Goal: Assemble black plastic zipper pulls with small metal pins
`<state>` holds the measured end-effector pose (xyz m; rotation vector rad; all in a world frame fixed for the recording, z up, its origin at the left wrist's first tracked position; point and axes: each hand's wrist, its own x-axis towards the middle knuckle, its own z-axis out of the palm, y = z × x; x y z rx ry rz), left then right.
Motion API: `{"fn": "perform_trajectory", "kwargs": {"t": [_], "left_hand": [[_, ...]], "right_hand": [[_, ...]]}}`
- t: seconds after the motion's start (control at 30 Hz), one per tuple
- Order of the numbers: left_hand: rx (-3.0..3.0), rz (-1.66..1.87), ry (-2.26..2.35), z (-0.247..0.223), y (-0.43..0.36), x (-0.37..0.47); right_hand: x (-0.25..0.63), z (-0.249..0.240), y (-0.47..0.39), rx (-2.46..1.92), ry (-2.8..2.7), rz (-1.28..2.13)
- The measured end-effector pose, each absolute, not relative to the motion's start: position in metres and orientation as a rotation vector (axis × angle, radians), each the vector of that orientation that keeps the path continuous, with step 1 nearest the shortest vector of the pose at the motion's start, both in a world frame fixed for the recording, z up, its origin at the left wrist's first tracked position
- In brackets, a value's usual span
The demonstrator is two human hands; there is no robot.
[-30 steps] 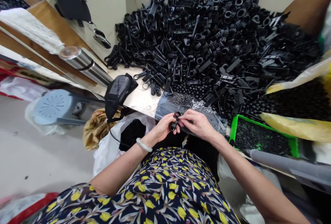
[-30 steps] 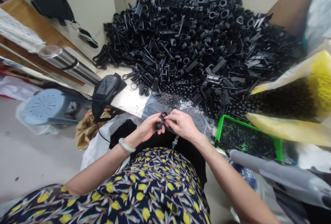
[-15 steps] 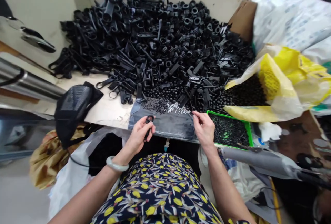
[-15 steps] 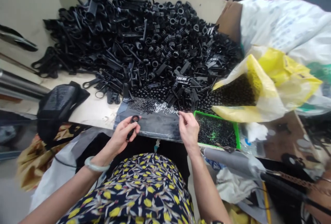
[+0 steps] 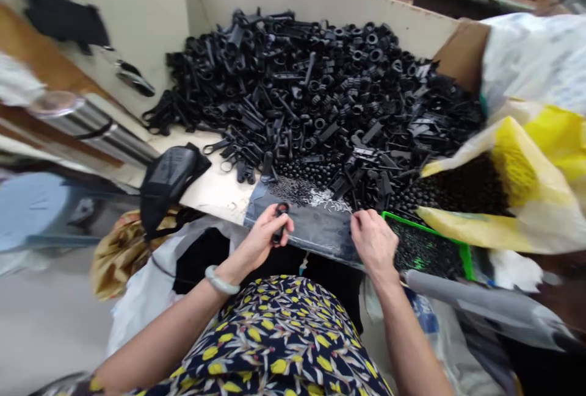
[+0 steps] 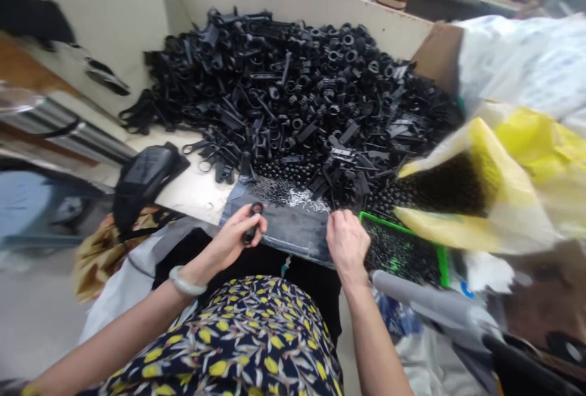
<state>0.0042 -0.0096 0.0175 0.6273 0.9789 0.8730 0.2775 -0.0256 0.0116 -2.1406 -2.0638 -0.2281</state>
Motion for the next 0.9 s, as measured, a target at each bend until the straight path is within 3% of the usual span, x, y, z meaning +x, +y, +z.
{"fn": "perform_trajectory", "kwargs": {"t": [0.1,0.27,0.37,0.63,0.9], "left_hand": [[0.542,0.838,0.864,0.018,-0.007,0.003],[0.590,0.820,0.865,0.011,-0.007,0.000],[0.724,0.811,0.924,0.005,-0.009,0.002],[0.719,0.809,1.013,-0.008,-0.004,0.003],[0.643,0.888,1.064,0.000,-0.004,-0.005]], "right_hand": [[0.279,0.021,-0.031,-2.012,-2.092,-0.196],[0.259,0.026,-0.033,-1.567,-1.997,0.645],[0.240,0.021,-0.027,-1.351,-2.074,0.881],[0.228,0.000,-0.005,-1.421,-2.315,0.604],[0.228,0.001,-0.023,-1.307,-2.484,0.556]]}}
